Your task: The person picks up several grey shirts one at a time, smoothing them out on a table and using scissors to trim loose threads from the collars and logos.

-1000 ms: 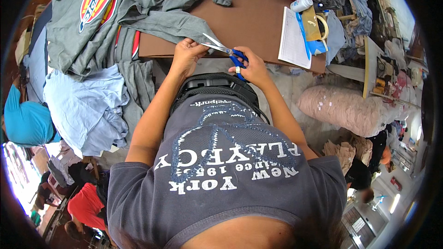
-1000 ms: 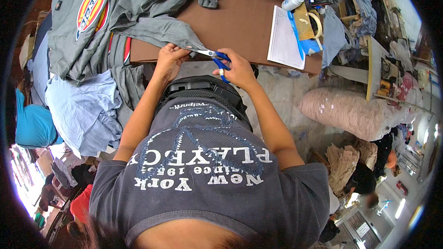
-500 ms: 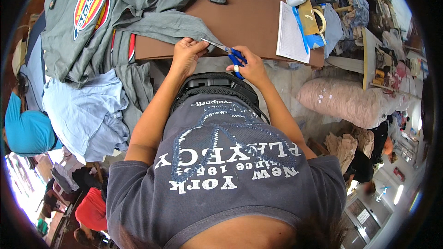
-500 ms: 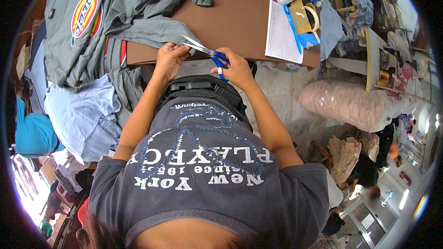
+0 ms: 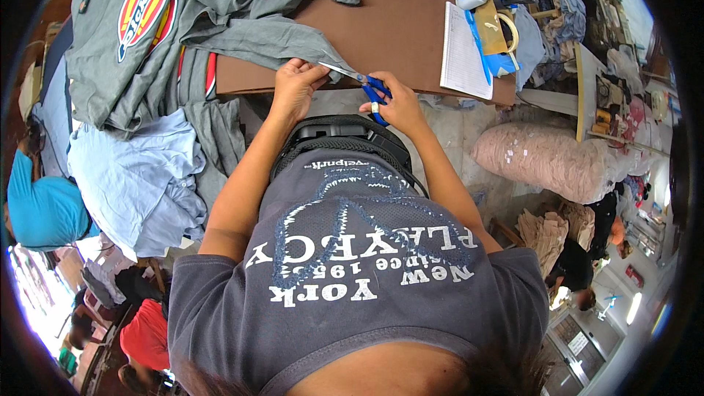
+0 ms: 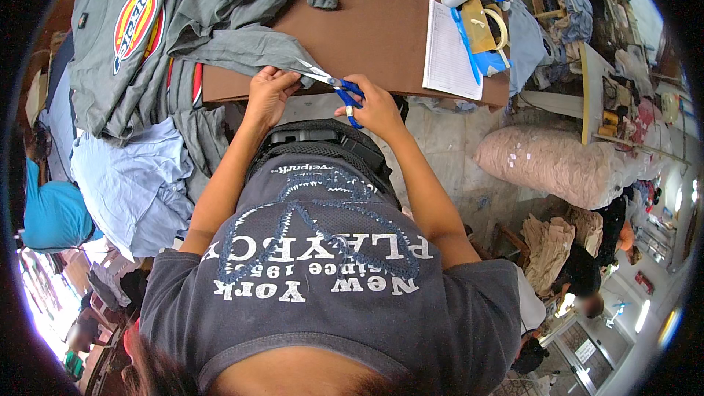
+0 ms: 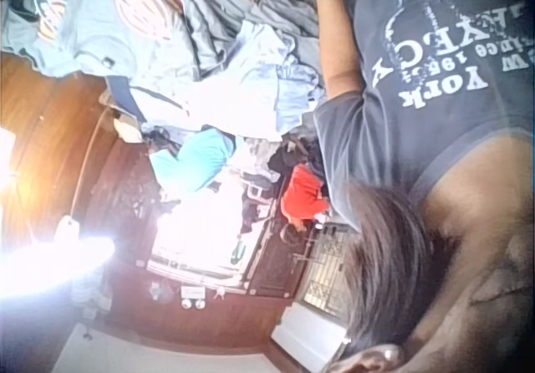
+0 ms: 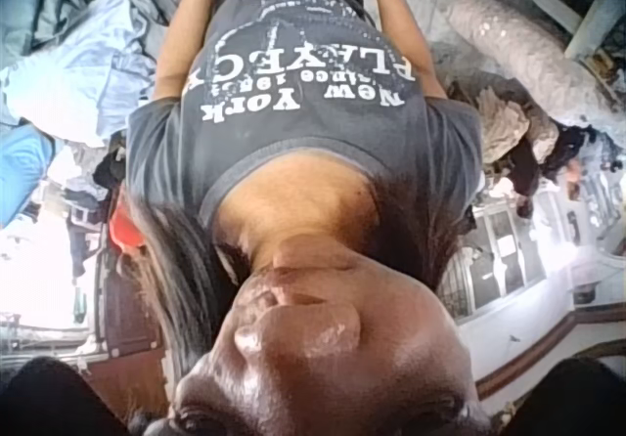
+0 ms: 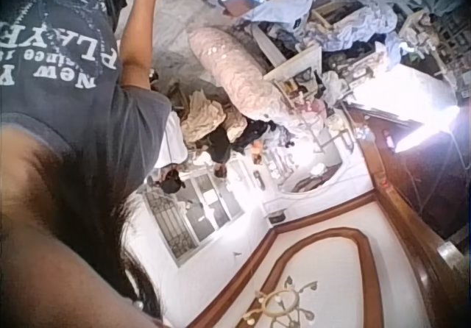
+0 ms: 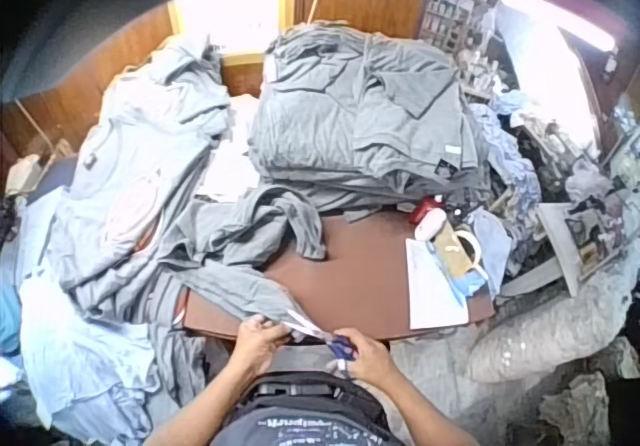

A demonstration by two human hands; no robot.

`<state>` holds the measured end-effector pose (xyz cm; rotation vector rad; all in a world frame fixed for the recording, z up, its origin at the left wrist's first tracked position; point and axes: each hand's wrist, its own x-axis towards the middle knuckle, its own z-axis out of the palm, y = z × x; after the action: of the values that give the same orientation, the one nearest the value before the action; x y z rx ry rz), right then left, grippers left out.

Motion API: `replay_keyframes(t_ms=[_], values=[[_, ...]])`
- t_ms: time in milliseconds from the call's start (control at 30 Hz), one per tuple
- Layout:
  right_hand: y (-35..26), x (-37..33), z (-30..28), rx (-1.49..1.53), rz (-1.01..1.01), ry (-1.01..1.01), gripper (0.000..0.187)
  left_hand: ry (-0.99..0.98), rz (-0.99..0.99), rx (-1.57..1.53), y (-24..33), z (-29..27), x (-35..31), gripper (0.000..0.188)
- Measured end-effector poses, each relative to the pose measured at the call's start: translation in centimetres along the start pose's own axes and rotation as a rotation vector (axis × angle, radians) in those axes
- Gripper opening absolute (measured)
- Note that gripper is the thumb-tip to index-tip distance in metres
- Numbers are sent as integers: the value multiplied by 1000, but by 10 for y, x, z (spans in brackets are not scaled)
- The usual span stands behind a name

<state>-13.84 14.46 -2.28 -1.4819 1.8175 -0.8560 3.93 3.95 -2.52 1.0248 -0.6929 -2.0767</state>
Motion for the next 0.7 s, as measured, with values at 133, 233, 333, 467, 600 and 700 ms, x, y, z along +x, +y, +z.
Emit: replay_keyframes(t_ms=[133, 233, 333, 467, 600, 700], values=[[-5, 9, 2, 35, -3, -15, 57, -13, 12, 0, 0, 3, -1, 18], [-7, 10, 0, 26, -4, -26, 55, -6, 20, 3, 0, 3, -2, 18], [-4, 9, -1, -19, -49, -3, 53, -2, 14, 3, -1, 3, -3, 18], [5, 5, 0, -12, 2, -21, 51, 34, -40, -116, 0, -2, 2, 20], [2, 6, 1, -28, 6, -25, 51, 58, 49, -84, -2, -6, 3, 23], [3, 11, 5, 26, -69, 39, 53, 56, 83, -37, -1, -4, 1, 24]])
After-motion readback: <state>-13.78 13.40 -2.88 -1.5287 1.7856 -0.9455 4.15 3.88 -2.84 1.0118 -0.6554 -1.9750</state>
